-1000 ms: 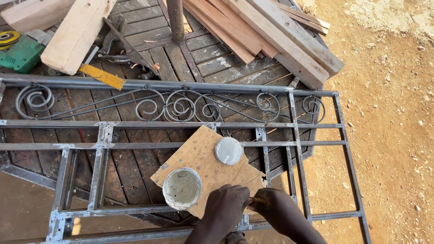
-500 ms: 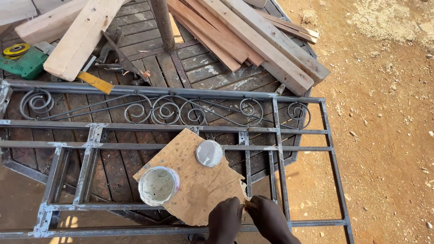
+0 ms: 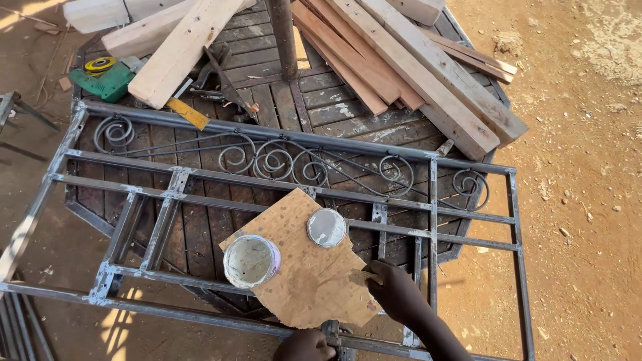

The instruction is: The person is scooping metal filler from a can onto a piece of cardboard and mixing it with a spatula in preparation for repair work.

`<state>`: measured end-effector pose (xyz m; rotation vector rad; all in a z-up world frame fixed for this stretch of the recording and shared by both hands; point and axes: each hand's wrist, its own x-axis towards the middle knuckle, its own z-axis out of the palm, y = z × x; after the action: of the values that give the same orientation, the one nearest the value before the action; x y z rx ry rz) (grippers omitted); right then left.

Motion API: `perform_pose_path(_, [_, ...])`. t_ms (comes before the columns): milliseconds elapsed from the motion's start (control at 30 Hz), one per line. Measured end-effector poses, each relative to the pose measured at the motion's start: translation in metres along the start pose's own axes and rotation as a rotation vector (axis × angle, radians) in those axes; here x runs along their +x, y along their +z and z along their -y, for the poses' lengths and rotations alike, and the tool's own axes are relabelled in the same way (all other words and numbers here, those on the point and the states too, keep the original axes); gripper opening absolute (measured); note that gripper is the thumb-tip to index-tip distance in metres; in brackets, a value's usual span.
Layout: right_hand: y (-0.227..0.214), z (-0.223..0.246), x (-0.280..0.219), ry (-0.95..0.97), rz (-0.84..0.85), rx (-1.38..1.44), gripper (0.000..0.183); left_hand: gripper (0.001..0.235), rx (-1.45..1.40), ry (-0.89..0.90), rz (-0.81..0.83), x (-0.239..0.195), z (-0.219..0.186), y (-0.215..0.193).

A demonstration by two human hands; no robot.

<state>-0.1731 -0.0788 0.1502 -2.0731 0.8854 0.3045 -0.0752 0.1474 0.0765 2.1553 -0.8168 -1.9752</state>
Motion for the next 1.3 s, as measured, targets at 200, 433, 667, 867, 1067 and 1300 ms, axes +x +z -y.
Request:
perform_pose_path(200, [0.002,0.102,-0.001,-0.142,-0.079,0.039,0.009,0.067,-0.583,-0.218,-1.121,-0.042,0.064,-0.043])
perform_pose_path(433, [0.099,0.190,0.077,-0.453,0.077,-0.585,0.026,0.139,-0.446,0.167,-0.992,-0.053,0.057,-0.105])
perform_pose_path(667, [0.160,0.173,0.131,-0.501,0.107,-0.907,0.019,0.116,-0.658,0.290,-1.000,-0.031,0.068,-0.093])
perform_pose_path(867, [0.166,0.147,0.140,-0.477,0.107,-1.027,0.007,0.131,-0.664,0.414,-1.061,-0.025,0.067,-0.089])
perform_pose_path(1067, [0.161,0.170,0.142,-0.331,0.255,-1.020,0.007,0.125,-0.550,0.585,-1.188,-0.018,0.058,-0.088])
perform_pose_path(1300, [0.163,0.181,0.146,-0.197,0.327,-1.090,0.010,0.130,-0.532,0.520,-1.251,-0.004,0.056,-0.082])
